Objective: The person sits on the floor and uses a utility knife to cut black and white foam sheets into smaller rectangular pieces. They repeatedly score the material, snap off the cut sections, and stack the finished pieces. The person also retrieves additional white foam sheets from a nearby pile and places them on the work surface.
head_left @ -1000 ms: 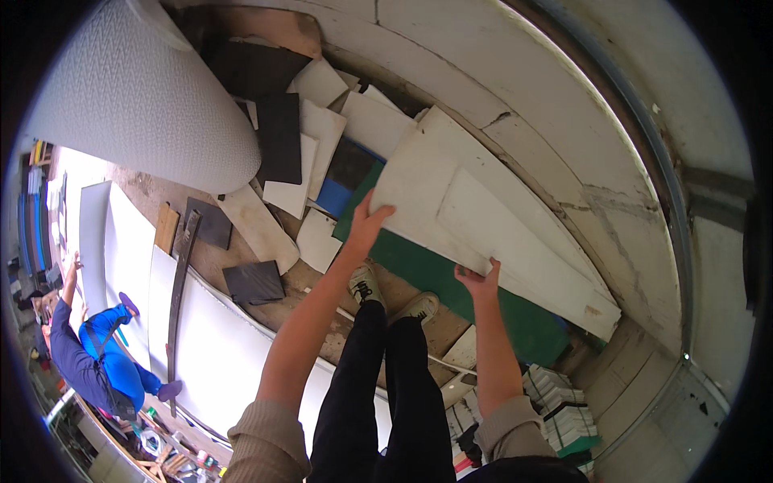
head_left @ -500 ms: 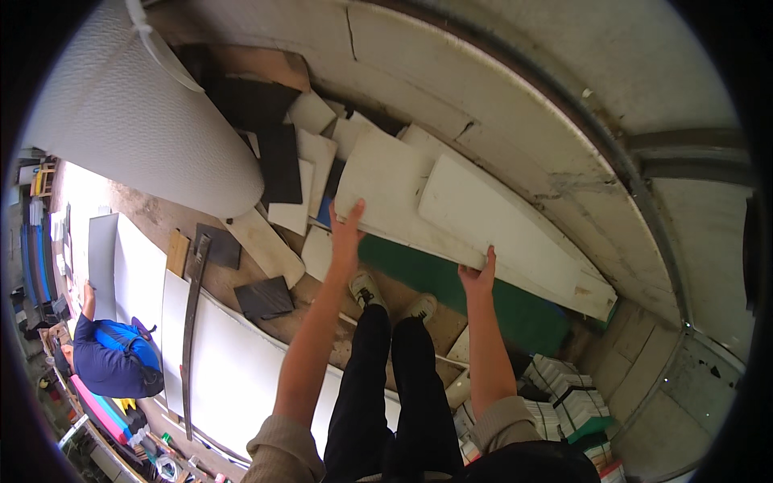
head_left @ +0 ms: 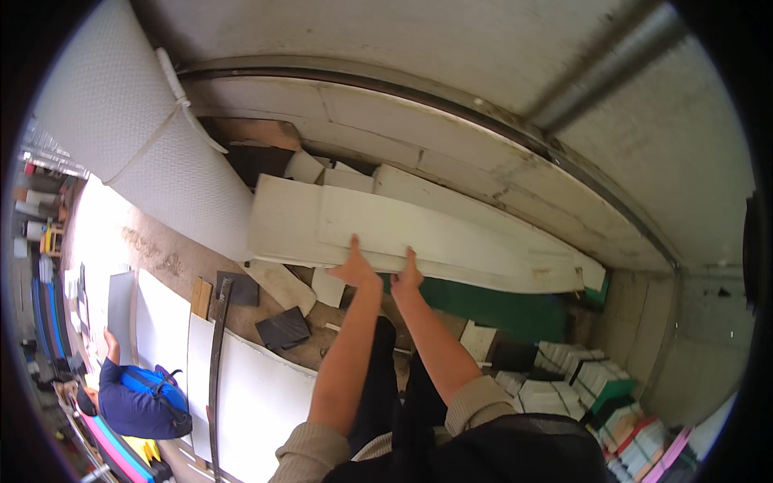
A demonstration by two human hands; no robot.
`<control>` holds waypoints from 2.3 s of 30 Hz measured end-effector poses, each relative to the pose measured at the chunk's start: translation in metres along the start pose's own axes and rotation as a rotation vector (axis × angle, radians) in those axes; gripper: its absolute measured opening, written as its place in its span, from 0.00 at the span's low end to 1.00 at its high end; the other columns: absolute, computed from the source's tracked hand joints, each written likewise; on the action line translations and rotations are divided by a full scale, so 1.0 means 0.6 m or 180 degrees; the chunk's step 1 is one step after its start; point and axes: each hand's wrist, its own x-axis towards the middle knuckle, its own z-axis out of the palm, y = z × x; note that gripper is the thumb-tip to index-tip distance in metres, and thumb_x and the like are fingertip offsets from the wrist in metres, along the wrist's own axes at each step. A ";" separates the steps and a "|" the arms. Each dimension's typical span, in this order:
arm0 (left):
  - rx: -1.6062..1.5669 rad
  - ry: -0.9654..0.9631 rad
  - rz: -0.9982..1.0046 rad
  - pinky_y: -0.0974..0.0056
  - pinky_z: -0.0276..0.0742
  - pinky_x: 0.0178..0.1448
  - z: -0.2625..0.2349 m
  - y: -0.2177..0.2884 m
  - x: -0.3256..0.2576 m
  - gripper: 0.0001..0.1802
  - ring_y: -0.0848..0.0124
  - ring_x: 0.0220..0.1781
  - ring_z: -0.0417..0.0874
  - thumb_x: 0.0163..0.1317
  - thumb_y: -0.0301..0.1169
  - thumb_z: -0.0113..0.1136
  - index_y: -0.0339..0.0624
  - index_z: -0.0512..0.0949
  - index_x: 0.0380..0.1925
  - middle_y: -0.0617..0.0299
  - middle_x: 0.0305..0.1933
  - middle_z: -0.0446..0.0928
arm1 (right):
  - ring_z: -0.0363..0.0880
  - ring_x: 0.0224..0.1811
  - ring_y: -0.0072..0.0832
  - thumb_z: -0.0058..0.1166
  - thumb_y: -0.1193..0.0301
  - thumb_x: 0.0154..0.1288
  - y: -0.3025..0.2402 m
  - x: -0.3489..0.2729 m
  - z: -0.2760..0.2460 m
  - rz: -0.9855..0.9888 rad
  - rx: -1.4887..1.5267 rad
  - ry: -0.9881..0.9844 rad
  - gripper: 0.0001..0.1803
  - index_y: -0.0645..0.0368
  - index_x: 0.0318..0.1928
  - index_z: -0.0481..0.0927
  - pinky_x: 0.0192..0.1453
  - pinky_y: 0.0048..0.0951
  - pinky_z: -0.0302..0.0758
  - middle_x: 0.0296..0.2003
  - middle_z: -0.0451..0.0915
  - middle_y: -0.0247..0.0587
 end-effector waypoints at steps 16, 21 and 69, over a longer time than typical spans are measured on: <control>-0.1529 -0.0977 0.0137 0.59 0.73 0.48 -0.294 0.182 -0.153 0.30 0.64 0.47 0.71 0.42 0.25 0.63 0.41 0.63 0.48 0.58 0.46 0.69 | 0.61 0.54 0.37 0.48 0.53 0.56 -0.127 -0.041 -0.279 0.0658 0.1350 -0.1480 0.28 0.54 0.53 0.61 0.57 0.43 0.61 0.52 0.62 0.43; -0.1593 -0.1138 0.0063 0.59 0.72 0.49 -0.390 0.216 -0.128 0.29 0.63 0.47 0.72 0.44 0.32 0.62 0.38 0.64 0.47 0.58 0.46 0.69 | 0.62 0.52 0.34 0.51 0.59 0.55 -0.133 -0.111 -0.283 0.0642 0.1049 -0.1822 0.26 0.54 0.52 0.61 0.54 0.37 0.64 0.49 0.63 0.40; -0.3934 0.3656 0.0851 0.58 0.73 0.49 -1.227 0.154 -0.099 0.38 0.62 0.47 0.69 0.42 0.37 0.64 0.36 0.50 0.46 0.51 0.47 0.61 | 0.65 0.48 0.35 0.54 0.74 0.53 0.671 -0.783 -0.299 0.1981 -0.3861 -0.3599 0.18 0.63 0.44 0.66 0.52 0.38 0.67 0.46 0.64 0.42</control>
